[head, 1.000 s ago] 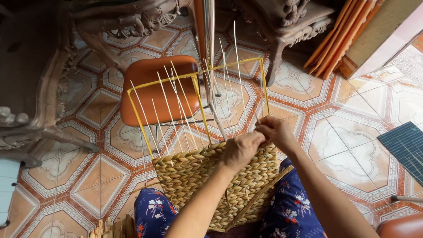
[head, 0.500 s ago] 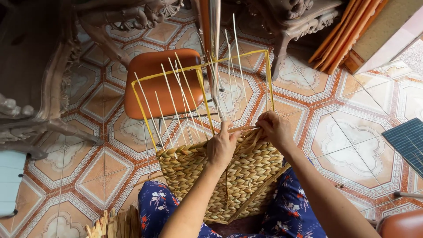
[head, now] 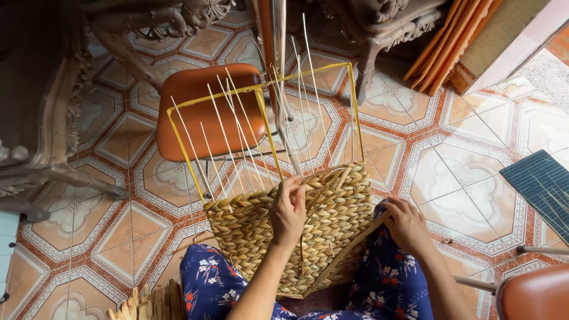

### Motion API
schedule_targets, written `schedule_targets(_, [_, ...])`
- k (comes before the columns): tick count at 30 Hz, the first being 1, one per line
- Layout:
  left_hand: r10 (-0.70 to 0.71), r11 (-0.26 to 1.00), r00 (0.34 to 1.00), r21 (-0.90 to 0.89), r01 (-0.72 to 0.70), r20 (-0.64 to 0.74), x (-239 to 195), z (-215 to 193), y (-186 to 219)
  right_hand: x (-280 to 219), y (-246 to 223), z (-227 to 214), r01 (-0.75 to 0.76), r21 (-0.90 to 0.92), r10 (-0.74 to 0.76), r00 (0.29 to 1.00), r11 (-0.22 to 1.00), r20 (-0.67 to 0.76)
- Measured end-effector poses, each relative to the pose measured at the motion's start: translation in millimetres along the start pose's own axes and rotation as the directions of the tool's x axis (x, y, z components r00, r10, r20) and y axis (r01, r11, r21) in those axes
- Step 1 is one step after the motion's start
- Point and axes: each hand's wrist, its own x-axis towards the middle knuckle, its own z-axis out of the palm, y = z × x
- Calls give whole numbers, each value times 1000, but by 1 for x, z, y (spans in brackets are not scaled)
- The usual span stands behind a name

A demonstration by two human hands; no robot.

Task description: The person sits on the floor with a woven water hyacinth basket on their lap and weaves flat plant fiber strips around the rim, threading and tightening them by hand around upright bamboo stakes held in a bamboo frame. They pull each strip taut, fold it over the basket edge, and continue wrapping around the circumference.

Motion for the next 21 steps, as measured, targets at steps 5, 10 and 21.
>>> schedule_targets(5, [26, 987, 997, -163, -14, 72, -39, 5, 23, -10, -1, -13, 47, 218, -37, 998, 975, -49])
schedule_targets(10, [200, 959, 956, -242, -146, 216, -58, 5, 65, -27, -66, -75, -111, 295, 102, 994, 949, 45])
schedule_targets(21, [109, 891, 885, -440, 116, 454, 14, -95, 115, -2, -99, -104, -45, 907, -17, 998, 418, 57])
